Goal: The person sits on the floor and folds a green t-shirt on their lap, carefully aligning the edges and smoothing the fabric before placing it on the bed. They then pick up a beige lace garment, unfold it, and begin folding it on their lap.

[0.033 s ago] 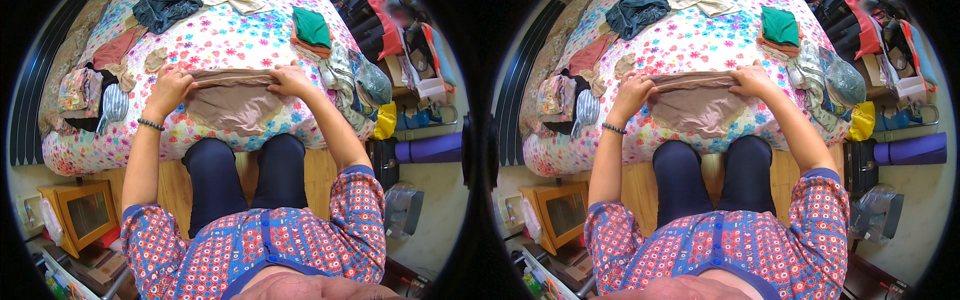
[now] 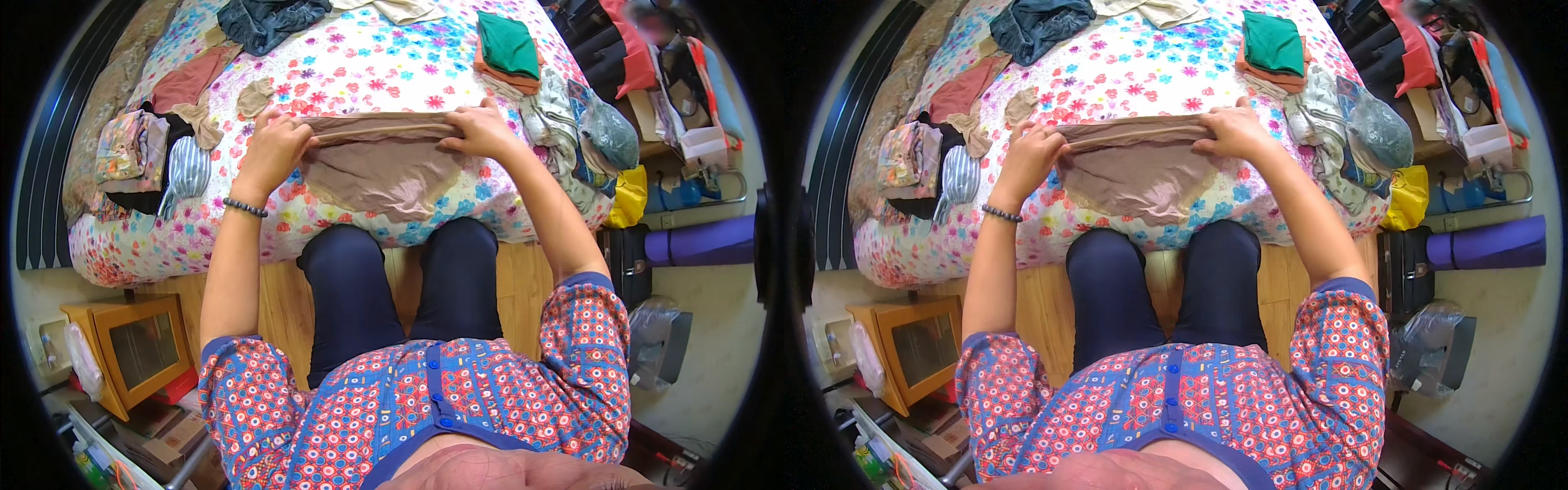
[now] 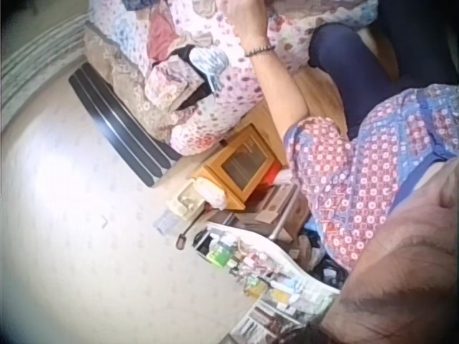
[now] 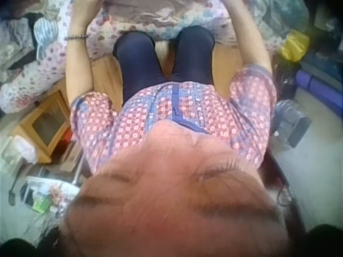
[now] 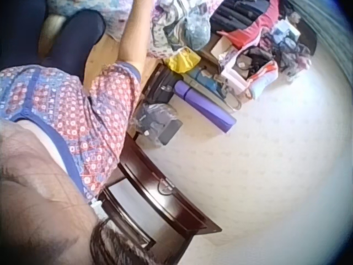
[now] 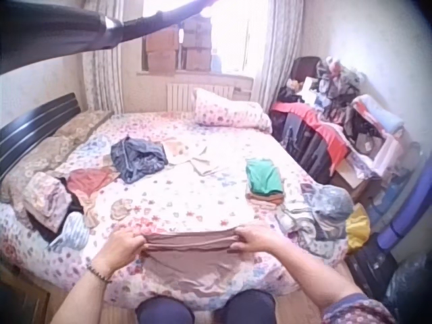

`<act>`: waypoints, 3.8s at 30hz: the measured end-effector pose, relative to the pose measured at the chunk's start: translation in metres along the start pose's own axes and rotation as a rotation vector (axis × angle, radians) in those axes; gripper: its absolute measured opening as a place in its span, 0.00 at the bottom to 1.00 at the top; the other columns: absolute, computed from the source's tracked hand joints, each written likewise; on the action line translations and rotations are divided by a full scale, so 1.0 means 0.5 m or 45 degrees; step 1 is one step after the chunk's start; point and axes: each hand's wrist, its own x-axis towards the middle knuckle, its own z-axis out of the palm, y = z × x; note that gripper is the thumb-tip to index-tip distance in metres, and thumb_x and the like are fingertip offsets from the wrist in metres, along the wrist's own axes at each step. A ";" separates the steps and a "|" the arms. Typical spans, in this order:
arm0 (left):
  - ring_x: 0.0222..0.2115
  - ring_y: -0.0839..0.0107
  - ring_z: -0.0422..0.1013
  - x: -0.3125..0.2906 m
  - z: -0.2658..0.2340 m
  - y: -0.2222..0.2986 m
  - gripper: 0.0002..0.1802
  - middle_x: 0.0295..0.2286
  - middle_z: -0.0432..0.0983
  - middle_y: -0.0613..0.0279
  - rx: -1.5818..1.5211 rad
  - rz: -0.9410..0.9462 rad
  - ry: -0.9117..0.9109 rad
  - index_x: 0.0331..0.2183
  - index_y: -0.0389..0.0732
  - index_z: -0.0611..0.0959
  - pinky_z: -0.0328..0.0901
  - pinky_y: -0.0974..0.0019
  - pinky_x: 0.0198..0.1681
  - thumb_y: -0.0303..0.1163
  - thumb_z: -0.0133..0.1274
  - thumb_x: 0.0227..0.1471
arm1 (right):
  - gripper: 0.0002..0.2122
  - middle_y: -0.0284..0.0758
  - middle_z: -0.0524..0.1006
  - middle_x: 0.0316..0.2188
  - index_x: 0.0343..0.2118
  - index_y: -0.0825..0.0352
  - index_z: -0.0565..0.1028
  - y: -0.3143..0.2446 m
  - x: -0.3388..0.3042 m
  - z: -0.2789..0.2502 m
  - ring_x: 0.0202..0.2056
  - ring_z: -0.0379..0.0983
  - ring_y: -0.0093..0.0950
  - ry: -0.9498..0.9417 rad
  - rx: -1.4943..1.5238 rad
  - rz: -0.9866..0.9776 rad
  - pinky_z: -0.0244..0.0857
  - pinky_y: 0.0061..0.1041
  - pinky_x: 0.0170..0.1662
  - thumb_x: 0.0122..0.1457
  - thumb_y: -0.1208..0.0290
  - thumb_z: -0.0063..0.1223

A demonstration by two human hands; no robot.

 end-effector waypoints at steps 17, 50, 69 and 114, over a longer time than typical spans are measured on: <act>0.32 0.49 0.74 -0.022 -0.144 0.140 0.09 0.33 0.77 0.49 0.031 -0.538 0.154 0.40 0.39 0.78 0.69 0.54 0.35 0.31 0.48 0.57 | 0.10 0.36 0.77 0.37 0.39 0.62 0.73 0.021 -0.159 -0.164 0.43 0.73 0.36 0.864 -0.485 -0.026 0.56 0.42 0.56 0.53 0.74 0.55; 0.26 0.77 0.75 -0.218 0.083 0.198 0.06 0.31 0.76 0.63 -1.786 -1.304 0.554 0.37 0.36 0.77 0.73 0.74 0.28 0.22 0.46 0.58 | 0.13 0.33 0.77 0.24 0.38 0.68 0.78 -0.073 -0.219 0.160 0.23 0.71 0.20 0.860 1.892 0.662 0.65 0.20 0.29 0.56 0.82 0.41; 0.23 0.66 0.77 0.127 -0.233 0.069 0.12 0.23 0.80 0.56 -0.308 -0.721 0.777 0.36 0.42 0.84 0.69 0.64 0.29 0.32 0.48 0.53 | 0.12 0.43 0.74 0.43 0.43 0.69 0.75 0.199 -0.115 -0.222 0.41 0.73 0.34 1.225 1.626 0.193 0.67 0.34 0.45 0.60 0.70 0.52; 0.33 0.77 0.69 0.247 0.311 0.001 0.20 0.36 0.72 0.64 -1.912 -1.137 0.119 0.54 0.40 0.71 0.68 0.74 0.37 0.30 0.46 0.61 | 0.21 0.46 0.80 0.30 0.30 0.71 0.80 -0.063 0.297 0.076 0.33 0.79 0.38 0.387 0.779 0.679 0.71 0.36 0.40 0.51 0.51 0.59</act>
